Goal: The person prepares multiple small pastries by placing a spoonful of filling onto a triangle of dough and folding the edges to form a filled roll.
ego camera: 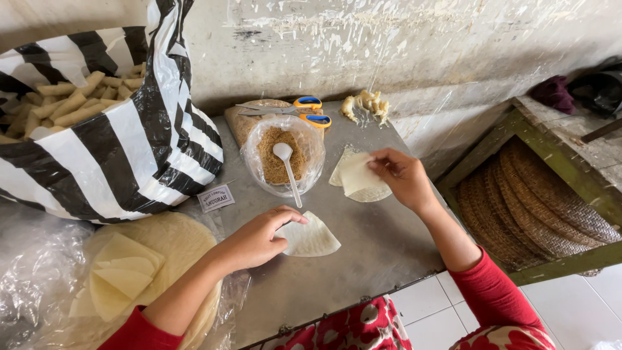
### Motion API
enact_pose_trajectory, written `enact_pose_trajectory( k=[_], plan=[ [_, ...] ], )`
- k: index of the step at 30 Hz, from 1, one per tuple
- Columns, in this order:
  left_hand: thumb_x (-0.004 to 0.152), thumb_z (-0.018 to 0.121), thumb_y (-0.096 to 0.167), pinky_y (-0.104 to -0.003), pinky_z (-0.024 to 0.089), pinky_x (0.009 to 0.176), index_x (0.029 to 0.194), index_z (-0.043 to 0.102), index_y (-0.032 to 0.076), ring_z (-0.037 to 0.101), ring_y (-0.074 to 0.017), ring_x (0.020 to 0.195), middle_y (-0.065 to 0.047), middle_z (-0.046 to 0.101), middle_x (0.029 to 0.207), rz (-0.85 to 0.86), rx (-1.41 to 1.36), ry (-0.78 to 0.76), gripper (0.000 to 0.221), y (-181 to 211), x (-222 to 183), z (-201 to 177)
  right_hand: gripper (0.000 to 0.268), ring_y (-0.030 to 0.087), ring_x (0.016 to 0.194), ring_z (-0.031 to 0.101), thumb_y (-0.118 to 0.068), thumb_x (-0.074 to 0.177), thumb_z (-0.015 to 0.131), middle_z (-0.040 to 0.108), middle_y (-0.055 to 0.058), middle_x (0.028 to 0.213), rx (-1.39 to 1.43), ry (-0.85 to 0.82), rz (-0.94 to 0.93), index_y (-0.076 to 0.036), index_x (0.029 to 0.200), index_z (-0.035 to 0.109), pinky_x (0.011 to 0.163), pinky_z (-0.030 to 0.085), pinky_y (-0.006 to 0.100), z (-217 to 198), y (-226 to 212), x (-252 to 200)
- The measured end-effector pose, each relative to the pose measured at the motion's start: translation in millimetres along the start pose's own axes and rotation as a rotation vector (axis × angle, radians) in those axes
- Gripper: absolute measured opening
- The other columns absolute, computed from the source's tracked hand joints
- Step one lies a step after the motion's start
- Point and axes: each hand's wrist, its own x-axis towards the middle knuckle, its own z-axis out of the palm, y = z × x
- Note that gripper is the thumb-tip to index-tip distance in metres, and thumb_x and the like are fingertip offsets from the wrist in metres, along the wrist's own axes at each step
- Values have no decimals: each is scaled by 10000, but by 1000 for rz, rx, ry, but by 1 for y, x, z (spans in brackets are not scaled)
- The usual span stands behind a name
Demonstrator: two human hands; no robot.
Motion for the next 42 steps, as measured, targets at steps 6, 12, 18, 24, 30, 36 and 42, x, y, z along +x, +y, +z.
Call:
enact_pose_trajectory(
  k=[6, 12, 18, 24, 30, 36, 42],
  plan=[
    [779, 550, -30, -343, 472, 1034, 1292, 634, 110, 585, -254, 1324, -107, 615, 1391, 27, -16, 40, 539, 1, -1, -2, 218, 205, 924, 721, -54, 838, 737, 767, 90, 1024, -177, -461, -444, -46, 1054, 768, 828, 582, 319, -30, -39, -3],
    [735, 509, -39, -341, 515, 955, 1351, 592, 195, 609, -214, 1287, -39, 568, 1475, -77, 35, -94, 664, 14, -2, -7, 89, 178, 837, 749, -54, 905, 747, 776, 79, 938, -254, -167, -315, -52, 994, 752, 716, 592, 311, -27, -36, -7],
    [728, 543, -48, -359, 484, 987, 1410, 554, 181, 566, -261, 1318, -86, 552, 1500, 61, 92, -44, 719, 11, -2, -5, 128, 195, 775, 715, -45, 893, 753, 752, 92, 928, -319, -114, -386, -50, 1021, 751, 681, 578, 317, -3, -44, -10],
    [764, 668, -1, -372, 528, 853, 1222, 491, 41, 636, -295, 1136, -174, 601, 1251, 86, 97, 65, 493, 2, -7, -2, 282, 259, 886, 714, -27, 870, 743, 730, 89, 1039, -424, -293, -660, -88, 1145, 721, 756, 582, 375, 34, -77, 6],
    [856, 792, 164, -379, 538, 698, 1129, 473, 62, 696, -264, 765, -145, 706, 886, -191, 62, 146, 433, -2, -8, 9, 525, 288, 933, 679, 5, 773, 673, 656, 113, 1063, -607, -494, -795, -125, 1280, 720, 790, 563, 407, 76, -97, 28],
    [801, 805, 108, -400, 526, 728, 1162, 445, 56, 673, -308, 833, -140, 640, 935, -67, 136, 276, 513, -9, -11, 28, 349, 300, 983, 673, -54, 827, 712, 659, 108, 1076, -515, -379, -893, -71, 1175, 699, 849, 561, 420, 84, -88, 29],
    [848, 697, 4, -381, 553, 786, 1153, 473, 77, 680, -274, 956, -137, 623, 1056, -83, 91, 191, 385, -14, -9, 26, 135, 285, 989, 683, -10, 962, 670, 703, 117, 1064, -336, -47, -714, -25, 1097, 672, 855, 566, 378, 80, -62, 38]
  ],
)
